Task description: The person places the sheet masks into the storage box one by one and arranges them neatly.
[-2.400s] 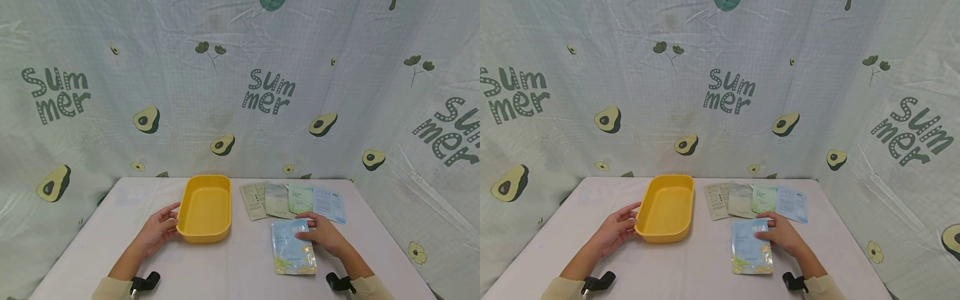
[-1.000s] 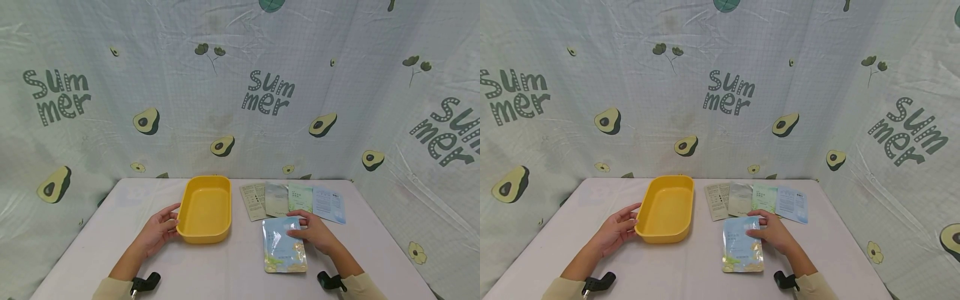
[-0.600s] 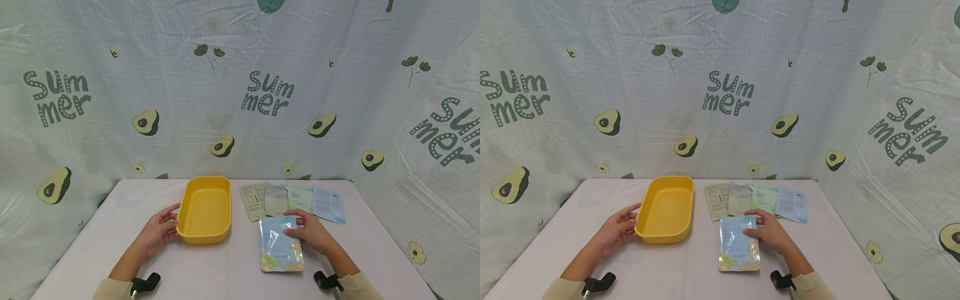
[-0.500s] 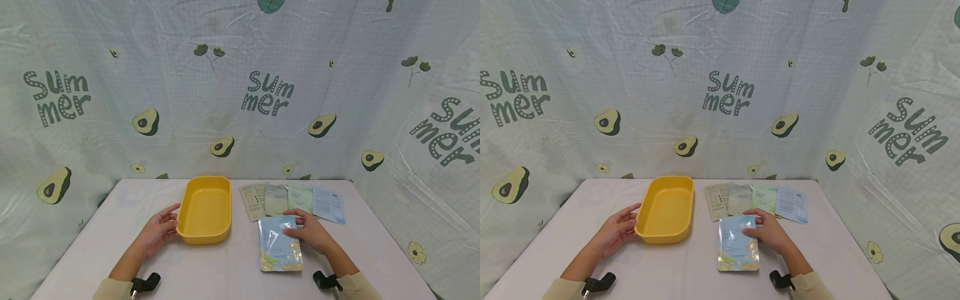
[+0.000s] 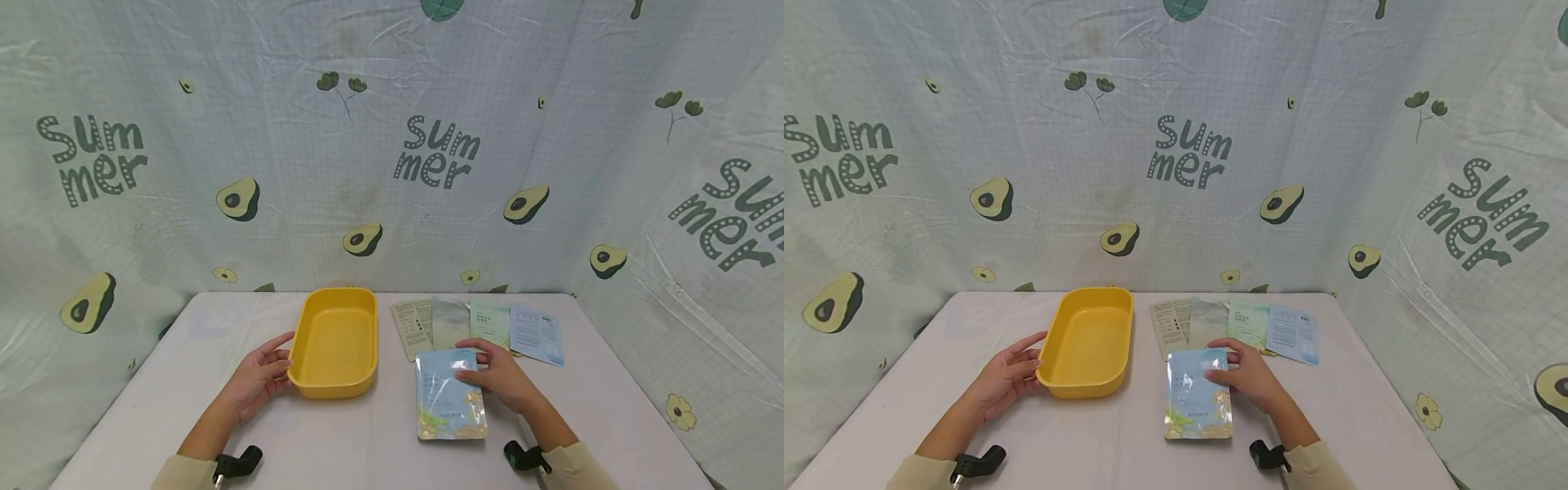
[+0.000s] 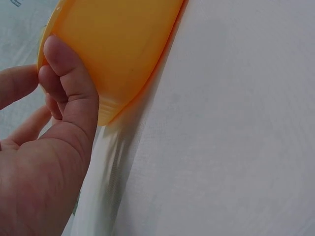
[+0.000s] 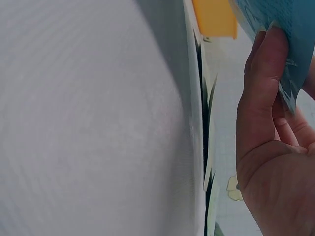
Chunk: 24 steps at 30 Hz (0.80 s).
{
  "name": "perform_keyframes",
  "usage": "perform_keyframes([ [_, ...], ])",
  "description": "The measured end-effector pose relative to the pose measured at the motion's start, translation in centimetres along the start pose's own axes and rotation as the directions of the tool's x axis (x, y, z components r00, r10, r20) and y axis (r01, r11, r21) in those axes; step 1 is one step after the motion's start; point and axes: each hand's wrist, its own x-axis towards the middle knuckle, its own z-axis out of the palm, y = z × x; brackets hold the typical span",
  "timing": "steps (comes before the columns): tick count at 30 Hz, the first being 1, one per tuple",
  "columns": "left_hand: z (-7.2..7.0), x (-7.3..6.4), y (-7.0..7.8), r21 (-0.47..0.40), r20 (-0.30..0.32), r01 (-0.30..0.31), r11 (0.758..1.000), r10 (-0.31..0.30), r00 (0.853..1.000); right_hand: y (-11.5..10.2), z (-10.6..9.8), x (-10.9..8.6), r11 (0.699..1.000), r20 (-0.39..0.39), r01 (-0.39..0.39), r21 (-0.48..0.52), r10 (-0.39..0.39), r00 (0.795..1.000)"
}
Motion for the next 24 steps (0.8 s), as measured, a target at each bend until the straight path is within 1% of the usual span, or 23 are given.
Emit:
perform_keyframes([
  [10, 0.0, -0.1, 0.0, -0.021, 0.005, 0.002, 1.0, -0.002, 1.0, -0.2, 1.0, 0.3, 0.999, 0.016, 0.003, 0.042, -0.003, 1.0],
  [17, 0.1, -0.3, 0.1, -0.029, 0.001, 0.001, 1.0, -0.001, 1.0, -0.7, 1.9, 0.6, 0.999, 0.009, 0.011, 0.04, -0.011, 1.0],
  [24, 0.1, -0.3, 0.1, -0.03, 0.006, -0.002, 1.0, 0.002, 1.0, -1.2, 2.6, 0.9, 0.999, 0.028, 0.034, 0.041, -0.035, 0.999],
])
